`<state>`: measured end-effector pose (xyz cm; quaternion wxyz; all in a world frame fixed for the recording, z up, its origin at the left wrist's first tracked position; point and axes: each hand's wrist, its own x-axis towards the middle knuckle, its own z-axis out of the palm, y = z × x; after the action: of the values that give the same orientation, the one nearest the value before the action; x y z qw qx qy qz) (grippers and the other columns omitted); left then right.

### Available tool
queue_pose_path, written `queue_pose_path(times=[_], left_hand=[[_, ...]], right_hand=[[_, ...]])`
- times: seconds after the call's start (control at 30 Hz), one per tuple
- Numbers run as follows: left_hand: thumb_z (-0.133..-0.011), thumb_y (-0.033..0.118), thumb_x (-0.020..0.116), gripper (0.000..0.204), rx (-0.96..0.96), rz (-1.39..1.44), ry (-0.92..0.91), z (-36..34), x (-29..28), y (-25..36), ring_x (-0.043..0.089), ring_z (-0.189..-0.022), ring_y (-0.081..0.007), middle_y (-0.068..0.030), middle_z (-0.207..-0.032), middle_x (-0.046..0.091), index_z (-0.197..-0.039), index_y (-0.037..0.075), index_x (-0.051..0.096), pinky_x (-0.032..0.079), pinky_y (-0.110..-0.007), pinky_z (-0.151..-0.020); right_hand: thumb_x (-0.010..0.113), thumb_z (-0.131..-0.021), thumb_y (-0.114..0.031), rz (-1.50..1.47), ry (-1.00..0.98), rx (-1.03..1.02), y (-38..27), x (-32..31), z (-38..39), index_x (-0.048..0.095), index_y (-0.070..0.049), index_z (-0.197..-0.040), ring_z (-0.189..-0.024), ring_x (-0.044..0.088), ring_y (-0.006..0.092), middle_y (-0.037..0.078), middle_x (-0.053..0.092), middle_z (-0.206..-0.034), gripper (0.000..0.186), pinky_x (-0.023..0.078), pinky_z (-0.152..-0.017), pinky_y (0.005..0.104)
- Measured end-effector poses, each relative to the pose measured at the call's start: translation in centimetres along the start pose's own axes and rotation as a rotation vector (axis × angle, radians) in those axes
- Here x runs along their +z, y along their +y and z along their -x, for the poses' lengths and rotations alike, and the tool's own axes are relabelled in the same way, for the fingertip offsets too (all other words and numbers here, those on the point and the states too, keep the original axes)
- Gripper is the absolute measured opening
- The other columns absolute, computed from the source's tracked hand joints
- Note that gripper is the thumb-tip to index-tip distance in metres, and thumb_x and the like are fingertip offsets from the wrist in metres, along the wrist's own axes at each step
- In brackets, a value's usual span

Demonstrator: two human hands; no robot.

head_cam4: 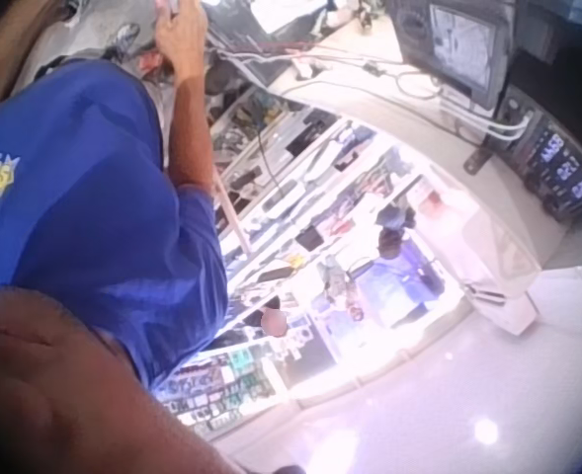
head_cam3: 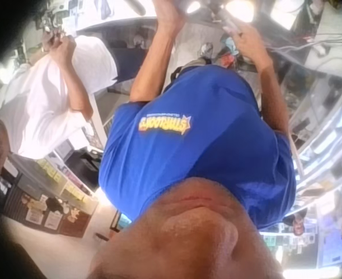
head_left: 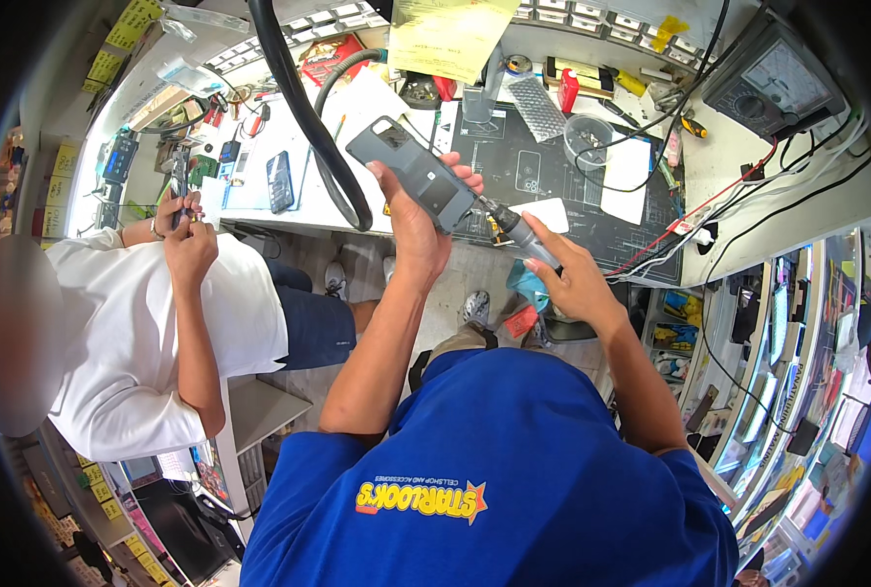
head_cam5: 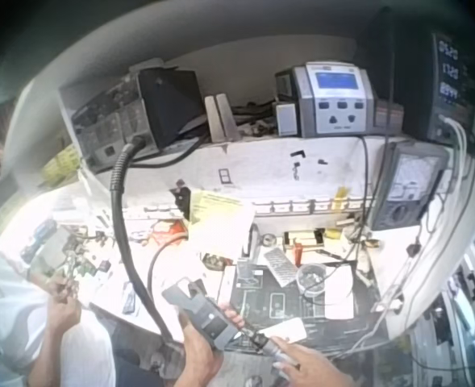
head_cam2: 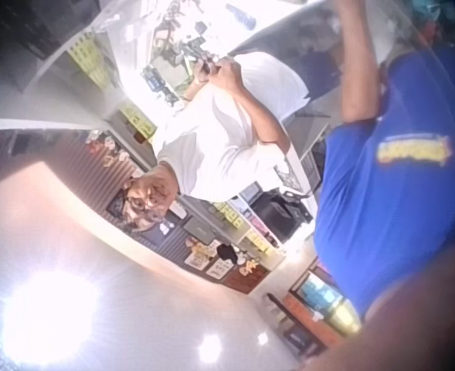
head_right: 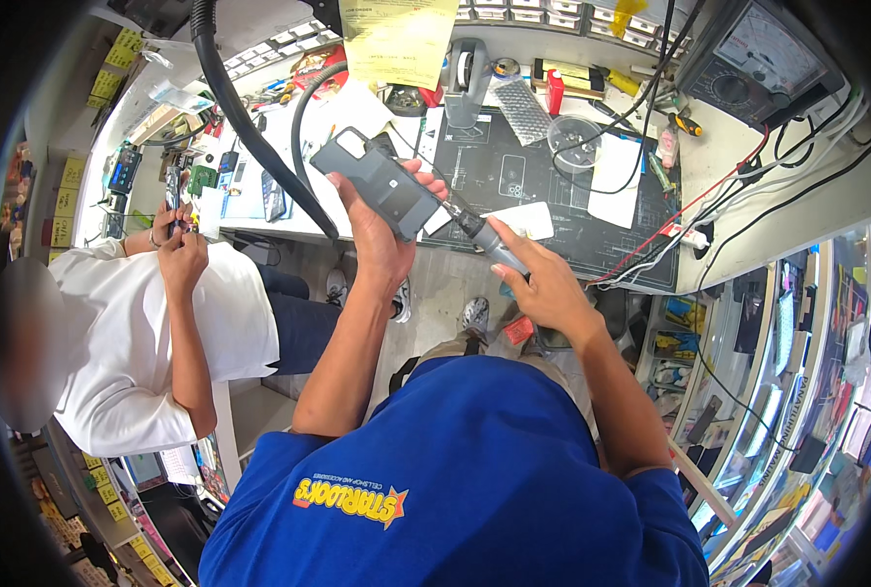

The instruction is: The person processes a transaction by counting cash and writing on a receipt. They then use a soldering iron to work on the back of a smartphone. Finally, they apply a blue protective film to the edges of a different smartphone.

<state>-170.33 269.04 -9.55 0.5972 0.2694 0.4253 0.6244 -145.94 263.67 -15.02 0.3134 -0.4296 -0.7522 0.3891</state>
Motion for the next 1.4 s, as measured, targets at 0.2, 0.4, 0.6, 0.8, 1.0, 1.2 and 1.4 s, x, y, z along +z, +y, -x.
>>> queue_pose_path(times=[0.2,0.4,0.6,0.8,1.0,1.2,1.4], left_hand=[[-0.102,0.088,0.022,0.105,-0.038,-0.018,-0.021,-0.2,-0.4,-0.2,0.076,-0.106,-0.0335,-0.0210,-0.104,0.074,-0.126,-0.007,0.060,0.058,-0.045,-0.106],[-0.115,0.062,0.033,0.078,-0.062,-0.020,-0.049,0.2,-0.4,-0.2,0.072,-0.121,-0.0338,-0.0239,-0.122,0.073,-0.138,-0.009,0.056,0.054,-0.044,-0.111],[-0.115,0.033,0.046,0.057,-0.064,-0.190,-0.131,0.8,-1.2,-0.1,0.067,-0.132,-0.0287,-0.0230,-0.140,0.069,-0.155,-0.008,0.048,0.051,-0.040,-0.116],[-0.113,0.029,0.049,0.057,-0.048,-0.176,-0.178,1.3,-1.0,0.2,0.065,-0.135,-0.0298,-0.0229,-0.144,0.068,-0.157,-0.007,0.045,0.049,-0.041,-0.118],[-0.111,0.025,0.049,0.054,-0.060,-0.123,-0.185,1.3,-0.8,0.1,0.065,-0.135,-0.0299,-0.0237,-0.145,0.067,-0.155,-0.006,0.048,0.049,-0.041,-0.119],[-0.108,0.024,0.054,0.055,-0.077,-0.117,-0.197,1.3,-0.6,0.3,0.065,-0.136,-0.0301,-0.0256,-0.147,0.065,-0.153,-0.008,0.048,0.049,-0.041,-0.119],[-0.107,0.024,0.056,0.059,-0.105,-0.059,-0.206,1.3,-1.0,-0.1,0.065,-0.137,-0.0319,-0.0272,-0.150,0.063,-0.155,-0.009,0.046,0.049,-0.042,-0.119]], right_hand=[[0.064,-0.108,-0.025,0.048,-0.065,0.065,-0.9,-0.9,-1.3,0.038,-0.025,-0.171,-0.101,0.067,0.0406,0.019,0.071,-0.123,0.068,0.053,-0.093,0.0461],[0.065,-0.108,-0.025,0.039,-0.090,0.114,-1.2,-1.1,-2.3,0.038,-0.028,-0.171,-0.093,0.066,0.0365,0.017,0.071,-0.121,0.069,0.053,-0.088,0.0438],[0.065,-0.108,-0.026,0.042,-0.085,0.106,-1.3,-1.2,-2.5,0.037,-0.030,-0.171,-0.081,0.062,0.0317,0.016,0.072,-0.122,0.069,0.053,-0.079,0.0409],[0.066,-0.108,-0.027,0.007,-0.083,0.114,-1.1,-1.3,-2.4,0.038,-0.030,-0.171,-0.088,0.065,0.0339,0.018,0.071,-0.126,0.069,0.054,-0.078,0.0405],[0.067,-0.107,-0.025,-0.029,-0.056,0.095,-1.0,-1.2,-2.3,0.039,-0.029,-0.170,-0.103,0.069,0.0374,0.020,0.069,-0.138,0.069,0.056,-0.080,0.0400],[0.067,-0.106,-0.023,0.013,-0.012,0.012,-0.2,-1.3,-2.4,0.040,-0.029,-0.170,-0.112,0.069,0.0396,0.020,0.069,-0.140,0.069,0.056,-0.090,0.0422],[0.068,-0.105,-0.021,-0.064,-0.038,0.116,-0.7,-1.3,-2.4,0.042,-0.027,-0.169,-0.118,0.069,0.0415,0.021,0.069,-0.141,0.069,0.053,-0.102,0.0448]])
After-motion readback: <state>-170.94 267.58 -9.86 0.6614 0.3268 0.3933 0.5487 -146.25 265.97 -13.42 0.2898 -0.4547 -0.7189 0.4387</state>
